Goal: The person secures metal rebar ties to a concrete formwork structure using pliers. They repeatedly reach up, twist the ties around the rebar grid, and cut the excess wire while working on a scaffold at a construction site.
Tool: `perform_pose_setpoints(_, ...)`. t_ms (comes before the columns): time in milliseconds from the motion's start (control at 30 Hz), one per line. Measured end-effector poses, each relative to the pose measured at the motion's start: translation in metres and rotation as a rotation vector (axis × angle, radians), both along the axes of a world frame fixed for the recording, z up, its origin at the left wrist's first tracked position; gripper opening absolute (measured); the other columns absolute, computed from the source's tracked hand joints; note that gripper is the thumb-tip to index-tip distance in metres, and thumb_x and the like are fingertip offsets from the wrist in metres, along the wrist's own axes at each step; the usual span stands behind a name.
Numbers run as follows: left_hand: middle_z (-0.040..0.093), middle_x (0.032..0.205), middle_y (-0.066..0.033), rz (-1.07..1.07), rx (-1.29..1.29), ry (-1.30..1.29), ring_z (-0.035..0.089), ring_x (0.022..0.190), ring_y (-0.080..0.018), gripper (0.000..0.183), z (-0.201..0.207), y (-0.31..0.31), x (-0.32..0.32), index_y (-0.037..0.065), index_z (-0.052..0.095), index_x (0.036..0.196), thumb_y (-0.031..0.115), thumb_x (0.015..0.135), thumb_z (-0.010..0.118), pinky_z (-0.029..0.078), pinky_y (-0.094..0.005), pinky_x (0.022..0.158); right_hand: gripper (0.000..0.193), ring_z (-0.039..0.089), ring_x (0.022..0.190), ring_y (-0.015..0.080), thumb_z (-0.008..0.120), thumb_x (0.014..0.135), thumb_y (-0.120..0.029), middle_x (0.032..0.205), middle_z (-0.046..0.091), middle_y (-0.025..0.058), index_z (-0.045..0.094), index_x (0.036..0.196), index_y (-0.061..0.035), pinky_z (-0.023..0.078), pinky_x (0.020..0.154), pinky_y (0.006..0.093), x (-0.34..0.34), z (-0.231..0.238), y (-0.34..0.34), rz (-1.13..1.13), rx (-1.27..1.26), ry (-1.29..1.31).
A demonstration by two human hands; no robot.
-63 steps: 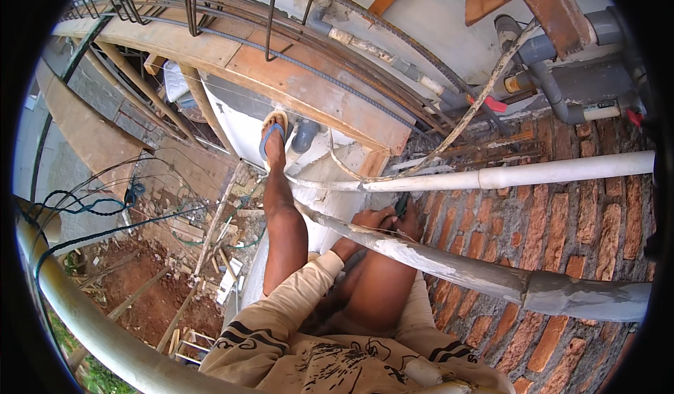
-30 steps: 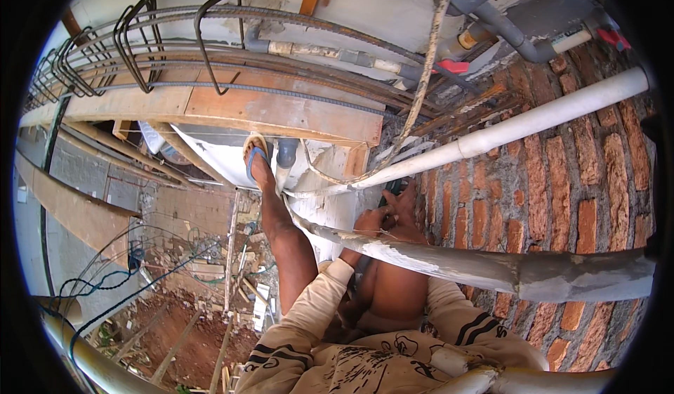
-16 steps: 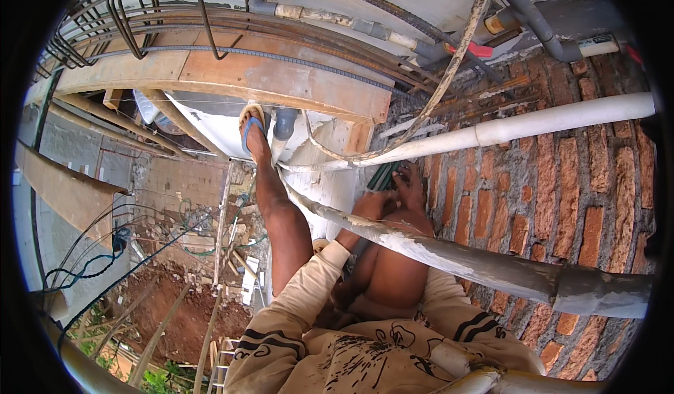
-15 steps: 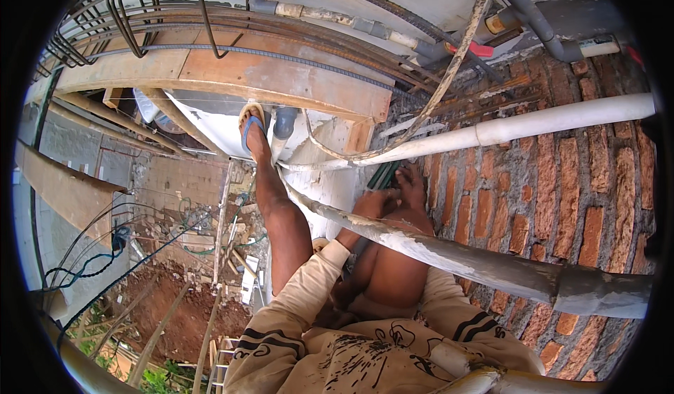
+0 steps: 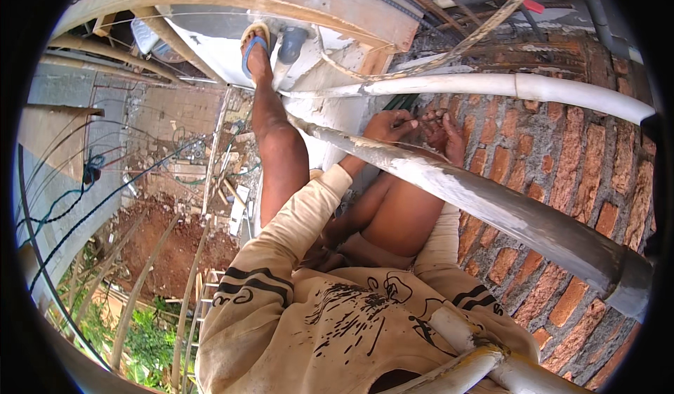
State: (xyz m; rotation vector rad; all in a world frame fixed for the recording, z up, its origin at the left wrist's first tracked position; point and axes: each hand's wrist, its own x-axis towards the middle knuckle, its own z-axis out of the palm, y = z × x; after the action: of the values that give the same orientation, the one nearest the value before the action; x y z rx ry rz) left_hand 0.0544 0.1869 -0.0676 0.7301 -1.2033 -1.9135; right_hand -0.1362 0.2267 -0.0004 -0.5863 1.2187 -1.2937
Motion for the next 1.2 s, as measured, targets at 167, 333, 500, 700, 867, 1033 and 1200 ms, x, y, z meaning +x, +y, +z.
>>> perform_pose_setpoints(167, 0.061, 0.072, -0.0003, -0.132, 0.09, 0.044, 0.052, 0.067, -0.008, 0.028, 0.001, -0.005, 0.012, 0.001, 0.069, 0.092, 0.029, 0.099, 0.065, 0.041, -0.0262, 0.063, 0.023, 0.065, 0.092, 0.0199, 0.063, 0.1, -0.027, 0.096, 0.067, 0.0059, 0.062, 0.11, -0.0064, 0.055, 0.087, 0.0381, -0.005, 0.03, -0.003, -0.449, -0.048, 0.115)
perform_pose_setpoints(333, 0.06, 0.069, -0.0006, -0.16, -0.014, 0.036, 0.051, 0.068, -0.0082, 0.03, 0.005, -0.004, 0.014, 0.001, 0.07, 0.089, 0.028, 0.099, 0.065, 0.042, -0.0291, 0.065, 0.018, 0.065, 0.084, 0.0158, 0.063, 0.101, -0.021, 0.094, 0.067, 0.0043, 0.062, 0.113, -0.0072, 0.056, 0.079, 0.0328, 0.006, 0.055, -0.016, -0.38, -0.23, 0.125)
perform_pose_setpoints(500, 0.064, 0.072, -0.019, -0.117, -0.258, -0.264, 0.059, 0.064, -0.0279, 0.04, 0.002, 0.0, 0.014, 0.0, 0.071, 0.095, 0.039, 0.097, 0.062, 0.047, -0.0412, 0.066, 0.017, 0.055, 0.07, 0.0112, 0.059, 0.103, -0.02, 0.084, 0.06, 0.0007, 0.062, 0.114, -0.0069, 0.05, 0.067, 0.0289, 0.015, 0.069, -0.025, -0.471, -0.221, 0.172)
perform_pose_setpoints(700, 0.063, 0.124, -0.0219, -0.233, -0.625, -0.396, 0.059, 0.115, -0.0392, 0.043, 0.044, 0.044, 0.094, 0.006, 0.064, 0.126, 0.03, 0.091, 0.064, 0.048, -0.0448, 0.096, 0.011, 0.045, 0.063, 0.0088, 0.053, 0.105, -0.017, 0.079, 0.052, -0.0008, 0.056, 0.112, -0.009, 0.04, 0.054, 0.0254, -0.005, 0.096, -0.051, -0.556, -0.373, 0.111)
perform_pose_setpoints(867, 0.072, 0.108, -0.019, -0.453, -0.156, -0.151, 0.07, 0.104, -0.0299, 0.034, 0.104, 0.014, 0.21, 0.001, 0.067, 0.118, 0.028, 0.097, 0.066, 0.052, -0.0367, 0.091, 0.009, 0.043, 0.061, 0.0085, 0.05, 0.105, -0.015, 0.078, 0.051, -0.001, 0.055, 0.111, -0.0103, 0.038, 0.052, 0.0246, -0.013, 0.094, -0.065, -0.584, -0.439, 0.118)
perform_pose_setpoints(1033, 0.068, 0.12, -0.0135, 0.574, 0.152, 0.169, 0.065, 0.107, -0.0224, 0.043, 0.129, -0.097, 0.211, -0.005, 0.06, 0.127, 0.031, 0.105, 0.051, 0.05, -0.0322, 0.095, 0.01, 0.043, 0.061, 0.0091, 0.052, 0.105, -0.018, 0.077, 0.051, -0.0009, 0.056, 0.108, -0.0101, 0.037, 0.052, 0.0248, -0.019, 0.079, -0.061, -0.652, -0.317, 0.034)
perform_pose_setpoints(1200, 0.028, 0.159, -0.0227, 0.584, 0.396, 0.817, 0.03, 0.148, -0.034, 0.07, 0.114, -0.199, 0.16, -0.005, 0.018, 0.154, 0.046, 0.108, 0.031, 0.026, -0.0454, 0.123, 0.01, 0.045, 0.06, 0.0101, 0.056, 0.103, -0.021, 0.077, 0.052, -0.0002, 0.056, 0.106, -0.0108, 0.038, 0.052, 0.0252, -0.026, 0.074, -0.057, -0.64, -0.298, 0.009)
